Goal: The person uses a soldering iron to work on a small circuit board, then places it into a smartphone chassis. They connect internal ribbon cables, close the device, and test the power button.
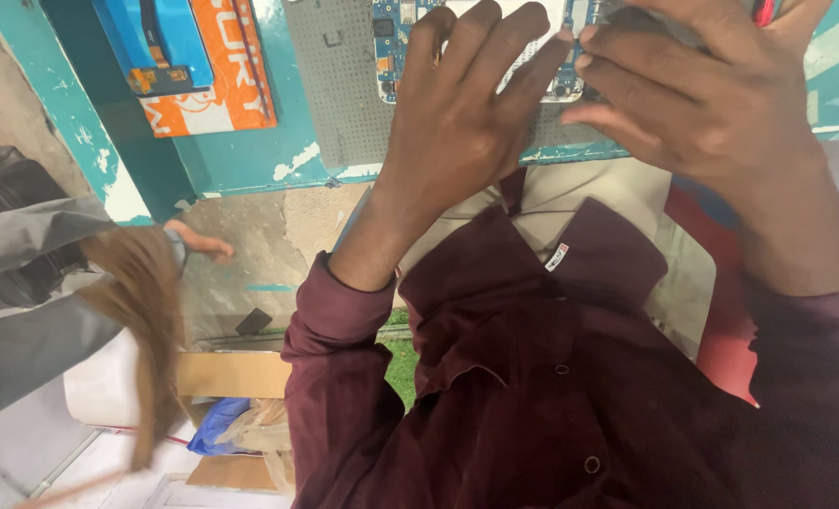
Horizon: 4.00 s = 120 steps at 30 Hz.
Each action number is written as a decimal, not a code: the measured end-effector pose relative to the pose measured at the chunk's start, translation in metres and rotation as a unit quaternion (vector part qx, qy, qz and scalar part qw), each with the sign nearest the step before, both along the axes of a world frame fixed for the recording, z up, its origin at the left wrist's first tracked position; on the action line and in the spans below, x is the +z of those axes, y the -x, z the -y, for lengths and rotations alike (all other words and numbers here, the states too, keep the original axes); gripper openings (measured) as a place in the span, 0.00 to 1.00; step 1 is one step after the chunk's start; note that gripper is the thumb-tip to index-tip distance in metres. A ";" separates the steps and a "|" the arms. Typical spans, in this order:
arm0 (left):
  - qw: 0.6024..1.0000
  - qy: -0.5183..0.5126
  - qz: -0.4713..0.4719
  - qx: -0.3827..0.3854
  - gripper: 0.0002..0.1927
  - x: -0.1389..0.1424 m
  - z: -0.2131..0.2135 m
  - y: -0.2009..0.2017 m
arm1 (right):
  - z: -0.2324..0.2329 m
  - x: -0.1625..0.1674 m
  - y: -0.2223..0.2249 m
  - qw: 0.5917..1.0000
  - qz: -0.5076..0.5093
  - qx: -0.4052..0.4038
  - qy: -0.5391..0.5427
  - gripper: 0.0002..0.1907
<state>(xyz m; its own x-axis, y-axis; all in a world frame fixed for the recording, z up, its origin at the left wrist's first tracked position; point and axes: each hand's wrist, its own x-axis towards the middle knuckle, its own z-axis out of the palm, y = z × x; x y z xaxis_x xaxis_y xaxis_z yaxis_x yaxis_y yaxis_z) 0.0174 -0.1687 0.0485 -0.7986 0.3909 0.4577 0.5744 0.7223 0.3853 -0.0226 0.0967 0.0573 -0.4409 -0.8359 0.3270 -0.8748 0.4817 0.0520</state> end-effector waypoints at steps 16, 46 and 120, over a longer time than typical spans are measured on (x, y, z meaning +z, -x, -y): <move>0.977 0.192 -0.084 -0.041 0.14 -0.008 0.002 0.006 | -0.003 -0.010 -0.004 0.998 0.046 -0.004 0.031 0.13; 0.994 0.105 -0.029 0.006 0.22 -0.020 0.002 -0.016 | -0.004 -0.011 -0.008 0.993 0.086 -0.076 -0.011 0.31; 0.995 0.102 -0.003 -0.012 0.22 -0.025 0.004 -0.018 | -0.010 -0.033 -0.004 0.991 0.109 -0.071 0.039 0.25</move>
<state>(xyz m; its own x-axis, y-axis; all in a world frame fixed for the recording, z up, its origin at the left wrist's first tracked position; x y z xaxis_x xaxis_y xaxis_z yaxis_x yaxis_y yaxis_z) 0.0351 -0.1725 0.0240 -0.7857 0.4950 0.3709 0.5938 0.7715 0.2283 -0.0190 0.1071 0.0241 -0.6196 -0.7363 0.2719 -0.7841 0.5963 -0.1721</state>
